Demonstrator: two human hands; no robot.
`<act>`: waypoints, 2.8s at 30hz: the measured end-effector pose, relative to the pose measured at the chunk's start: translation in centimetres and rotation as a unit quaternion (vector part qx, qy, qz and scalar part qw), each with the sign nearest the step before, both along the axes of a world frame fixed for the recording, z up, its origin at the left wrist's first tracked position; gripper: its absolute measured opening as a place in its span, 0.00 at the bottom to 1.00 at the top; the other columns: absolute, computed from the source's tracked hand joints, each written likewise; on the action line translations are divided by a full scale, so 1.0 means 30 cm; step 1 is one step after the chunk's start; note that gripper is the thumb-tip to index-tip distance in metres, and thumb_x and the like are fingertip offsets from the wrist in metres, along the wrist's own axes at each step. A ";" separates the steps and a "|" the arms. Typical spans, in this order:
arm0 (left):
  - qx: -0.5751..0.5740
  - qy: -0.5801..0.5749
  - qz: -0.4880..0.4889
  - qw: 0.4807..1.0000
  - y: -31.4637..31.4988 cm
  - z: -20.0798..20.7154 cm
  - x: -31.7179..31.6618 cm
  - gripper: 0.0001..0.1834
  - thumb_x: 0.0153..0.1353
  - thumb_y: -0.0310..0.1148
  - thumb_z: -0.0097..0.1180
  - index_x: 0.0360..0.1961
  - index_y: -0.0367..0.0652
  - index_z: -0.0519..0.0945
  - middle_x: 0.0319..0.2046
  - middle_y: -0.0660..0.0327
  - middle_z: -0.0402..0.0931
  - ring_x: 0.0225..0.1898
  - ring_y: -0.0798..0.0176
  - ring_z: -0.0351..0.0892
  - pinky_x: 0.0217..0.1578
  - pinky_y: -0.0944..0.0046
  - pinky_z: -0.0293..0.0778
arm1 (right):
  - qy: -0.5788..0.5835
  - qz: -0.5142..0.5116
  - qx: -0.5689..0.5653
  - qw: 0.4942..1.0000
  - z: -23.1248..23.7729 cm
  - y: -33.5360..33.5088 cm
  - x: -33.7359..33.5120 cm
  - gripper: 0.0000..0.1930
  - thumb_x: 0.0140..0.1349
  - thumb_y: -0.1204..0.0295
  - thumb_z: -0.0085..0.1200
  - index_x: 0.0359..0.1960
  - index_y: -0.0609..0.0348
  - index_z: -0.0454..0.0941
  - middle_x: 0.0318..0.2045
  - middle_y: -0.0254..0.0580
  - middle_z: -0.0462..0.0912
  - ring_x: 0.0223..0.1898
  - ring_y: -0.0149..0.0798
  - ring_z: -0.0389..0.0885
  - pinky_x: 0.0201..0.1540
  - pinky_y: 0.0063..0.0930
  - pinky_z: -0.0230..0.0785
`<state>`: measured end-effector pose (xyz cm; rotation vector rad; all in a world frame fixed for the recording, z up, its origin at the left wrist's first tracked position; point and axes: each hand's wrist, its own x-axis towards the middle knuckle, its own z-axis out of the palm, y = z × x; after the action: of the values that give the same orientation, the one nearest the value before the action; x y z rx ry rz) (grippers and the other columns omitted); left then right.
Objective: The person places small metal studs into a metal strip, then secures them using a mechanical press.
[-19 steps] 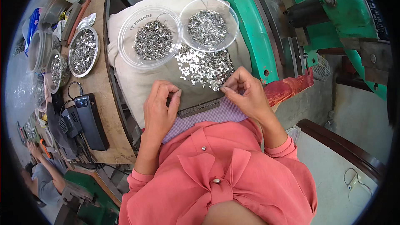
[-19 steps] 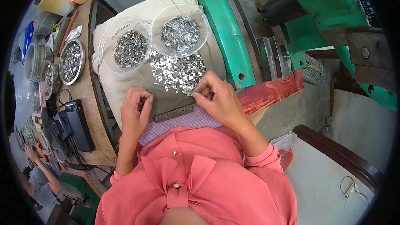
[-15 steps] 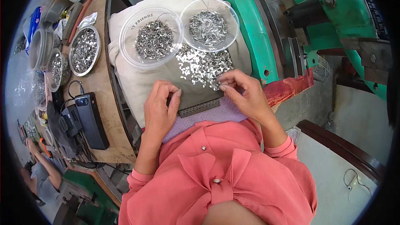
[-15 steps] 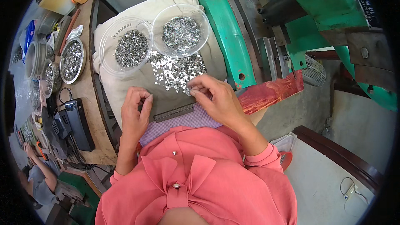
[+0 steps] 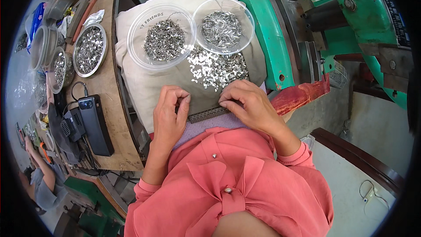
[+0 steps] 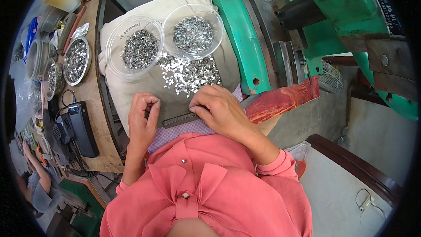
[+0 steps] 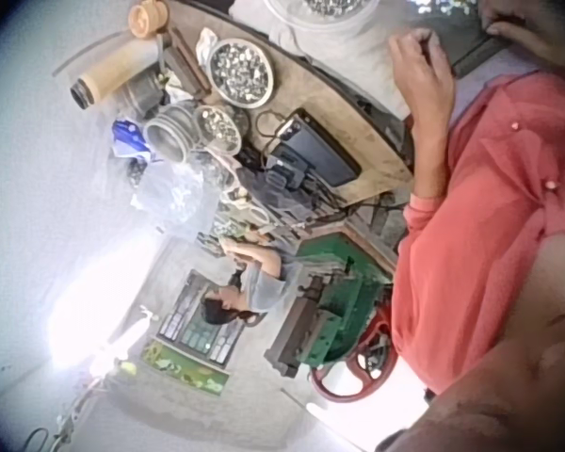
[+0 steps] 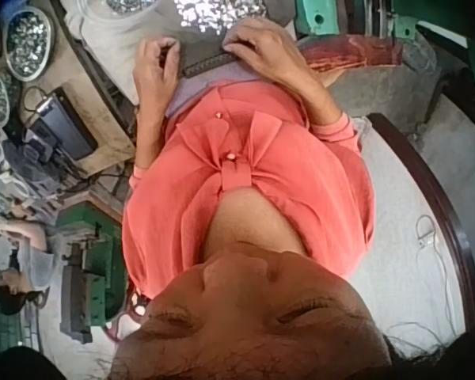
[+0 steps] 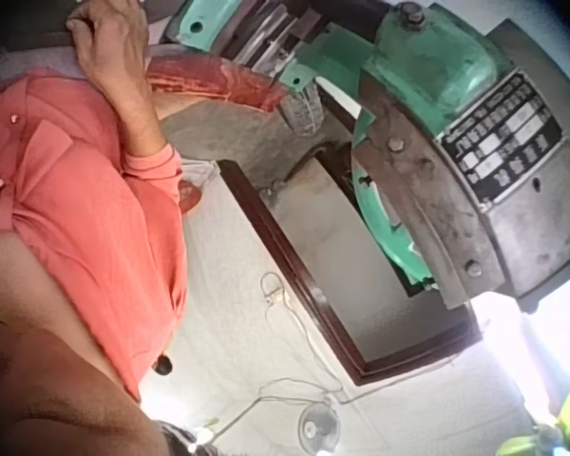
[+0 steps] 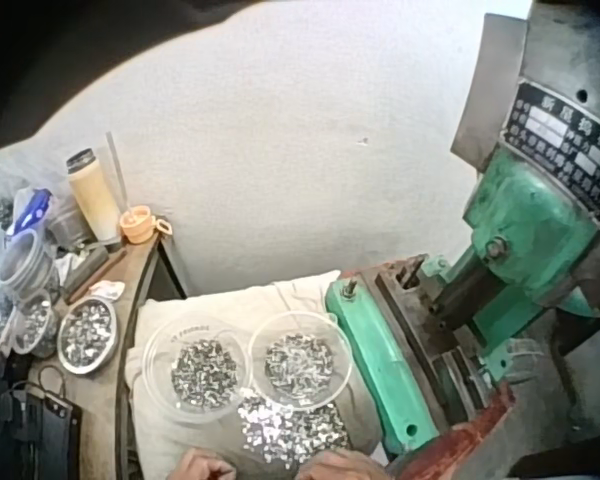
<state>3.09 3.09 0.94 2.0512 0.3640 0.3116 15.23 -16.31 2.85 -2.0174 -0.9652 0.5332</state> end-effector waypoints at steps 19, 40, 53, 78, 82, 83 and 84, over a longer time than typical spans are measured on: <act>-0.112 -0.019 -0.050 0.992 -0.041 0.047 0.046 0.04 0.66 0.26 0.56 0.35 0.37 0.74 0.34 0.58 0.72 0.29 0.64 0.71 0.31 0.66 0.69 | 0.065 -0.065 0.100 0.991 0.047 0.060 -0.015 0.10 0.52 0.75 0.68 0.38 0.57 0.87 0.33 0.37 0.80 0.36 0.36 0.80 0.39 0.27 0.71; -0.190 0.000 0.062 0.980 0.067 0.014 -0.110 0.09 0.70 0.26 0.51 0.47 0.33 0.76 0.42 0.60 0.74 0.40 0.69 0.74 0.45 0.69 0.70 | -0.050 0.062 -0.029 0.996 0.022 -0.012 0.025 0.04 0.56 0.72 0.63 0.30 0.58 0.82 0.33 0.36 0.76 0.40 0.43 0.75 0.45 0.37 0.67; -0.157 0.019 0.106 0.982 0.054 -0.018 -0.152 0.07 0.65 0.24 0.56 0.43 0.33 0.79 0.36 0.60 0.75 0.35 0.70 0.73 0.39 0.70 0.70 | -0.156 0.012 0.008 0.988 0.068 0.024 0.072 0.05 0.54 0.69 0.66 0.30 0.53 0.85 0.28 0.36 0.77 0.35 0.43 0.78 0.40 0.36 0.69; -0.018 -0.041 -0.020 0.999 -0.009 0.069 -0.051 0.18 0.62 0.24 0.58 0.54 0.36 0.75 0.43 0.50 0.77 0.43 0.56 0.83 0.43 0.62 0.79 | -0.265 0.063 -0.171 0.947 0.032 0.340 0.378 0.07 0.48 0.69 0.59 0.27 0.57 0.85 0.27 0.54 0.85 0.32 0.54 0.85 0.38 0.47 0.76; -0.007 -0.048 -0.043 0.998 -0.016 0.089 -0.008 0.18 0.63 0.26 0.58 0.54 0.37 0.75 0.41 0.51 0.78 0.42 0.53 0.83 0.42 0.59 0.78 | -0.189 0.057 -0.166 0.966 0.044 0.320 0.389 0.08 0.48 0.69 0.61 0.28 0.58 0.86 0.27 0.51 0.85 0.31 0.53 0.85 0.39 0.46 0.77; -0.007 -0.060 -0.046 0.997 -0.014 0.095 0.005 0.18 0.63 0.26 0.57 0.54 0.37 0.75 0.42 0.50 0.79 0.41 0.53 0.83 0.42 0.59 0.78 | -0.159 0.036 -0.153 0.975 0.051 0.307 0.382 0.09 0.47 0.69 0.63 0.29 0.58 0.86 0.26 0.49 0.85 0.30 0.49 0.86 0.37 0.41 0.77; -0.008 -0.071 -0.048 0.996 -0.012 0.100 0.020 0.18 0.63 0.26 0.57 0.54 0.38 0.75 0.42 0.50 0.79 0.41 0.52 0.83 0.41 0.59 0.78 | -0.162 0.038 -0.152 0.974 0.055 0.296 0.380 0.09 0.47 0.69 0.63 0.29 0.58 0.86 0.26 0.49 0.85 0.30 0.49 0.86 0.37 0.41 0.77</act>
<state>3.68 2.73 3.94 2.0110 0.1790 0.3920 26.63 -7.44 4.49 -2.4010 -1.2197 0.4197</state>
